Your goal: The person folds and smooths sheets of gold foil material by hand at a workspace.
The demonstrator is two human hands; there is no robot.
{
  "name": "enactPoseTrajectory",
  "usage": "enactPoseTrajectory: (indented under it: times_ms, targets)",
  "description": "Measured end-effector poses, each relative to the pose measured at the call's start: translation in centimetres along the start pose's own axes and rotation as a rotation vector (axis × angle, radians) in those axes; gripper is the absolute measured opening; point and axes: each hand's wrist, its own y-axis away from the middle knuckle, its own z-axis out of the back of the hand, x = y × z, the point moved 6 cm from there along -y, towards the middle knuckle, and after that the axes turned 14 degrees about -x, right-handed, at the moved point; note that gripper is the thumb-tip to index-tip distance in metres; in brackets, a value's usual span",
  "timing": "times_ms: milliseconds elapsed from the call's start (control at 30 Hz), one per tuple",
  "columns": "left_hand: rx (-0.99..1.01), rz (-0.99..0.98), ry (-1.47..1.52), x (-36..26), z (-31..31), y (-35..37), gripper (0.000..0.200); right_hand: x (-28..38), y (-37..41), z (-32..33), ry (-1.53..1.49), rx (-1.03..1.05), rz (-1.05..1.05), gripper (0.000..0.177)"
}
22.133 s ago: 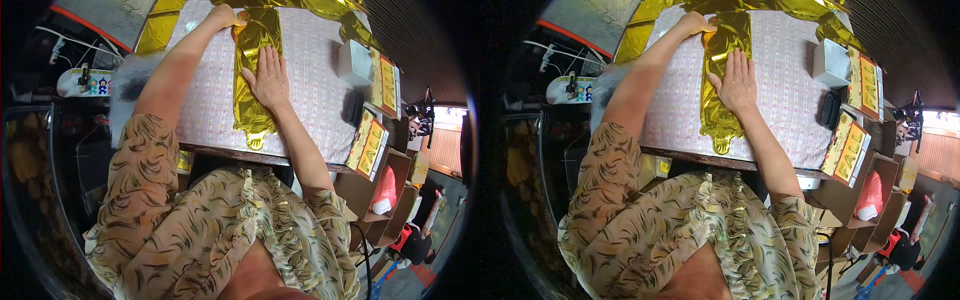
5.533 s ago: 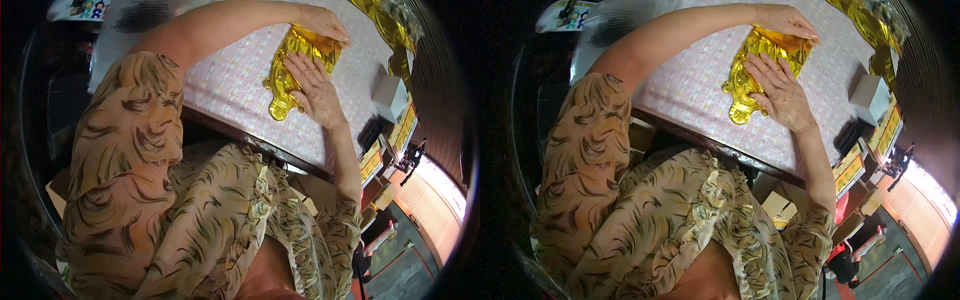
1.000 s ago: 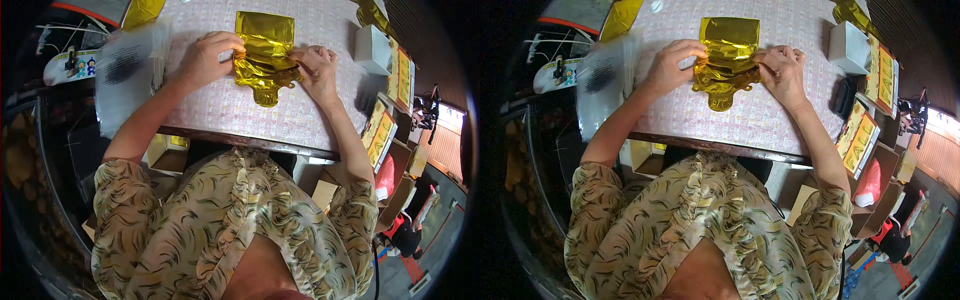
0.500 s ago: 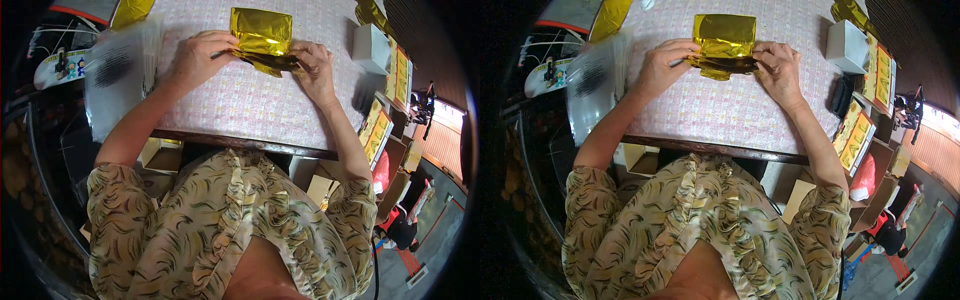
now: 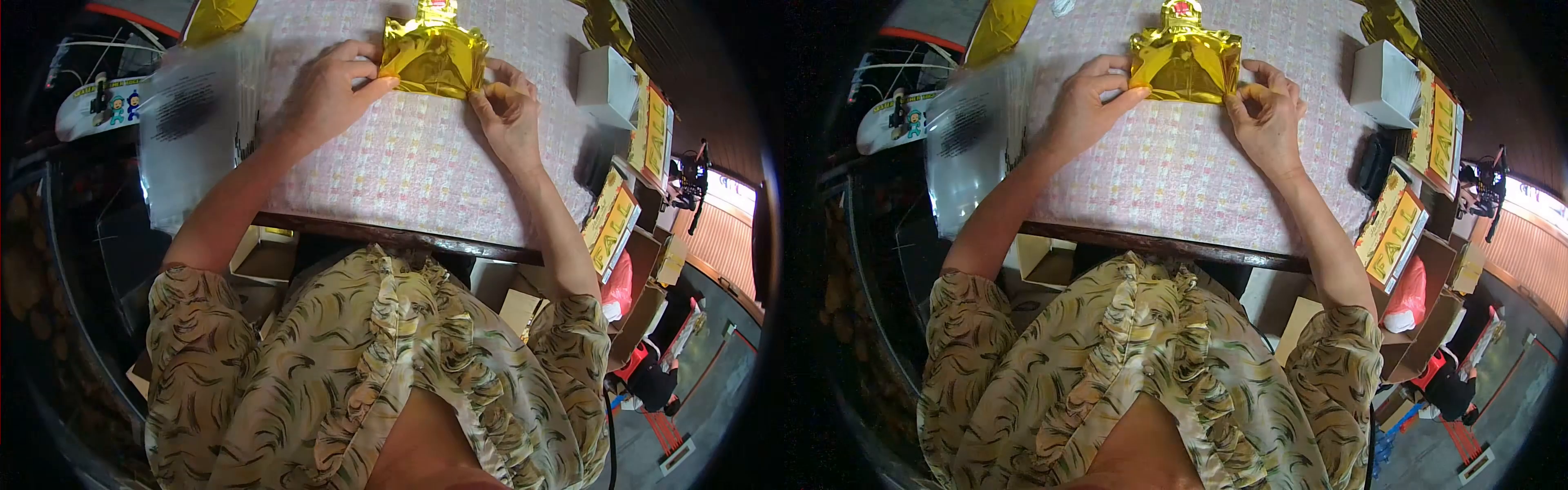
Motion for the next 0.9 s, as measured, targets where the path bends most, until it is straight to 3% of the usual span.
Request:
enactPoseTrajectory:
  times_ms: [167,333,900]
  targets:
    - [-0.006,0.021,-0.103,-0.4,-0.2,-0.5,0.026,0.3,0.1,-0.1,0.039,-0.035,-0.004,0.010]
    - [-0.064,0.100,0.020,0.4,0.1,-0.3,0.027,-0.3,0.1,-0.3,0.033,-0.041,-0.005,0.009]
    - [-0.022,0.047,-0.141,-0.1,-0.5,-0.4,0.027,-0.4,0.1,-0.7,0.109,-0.046,-0.024,0.018]
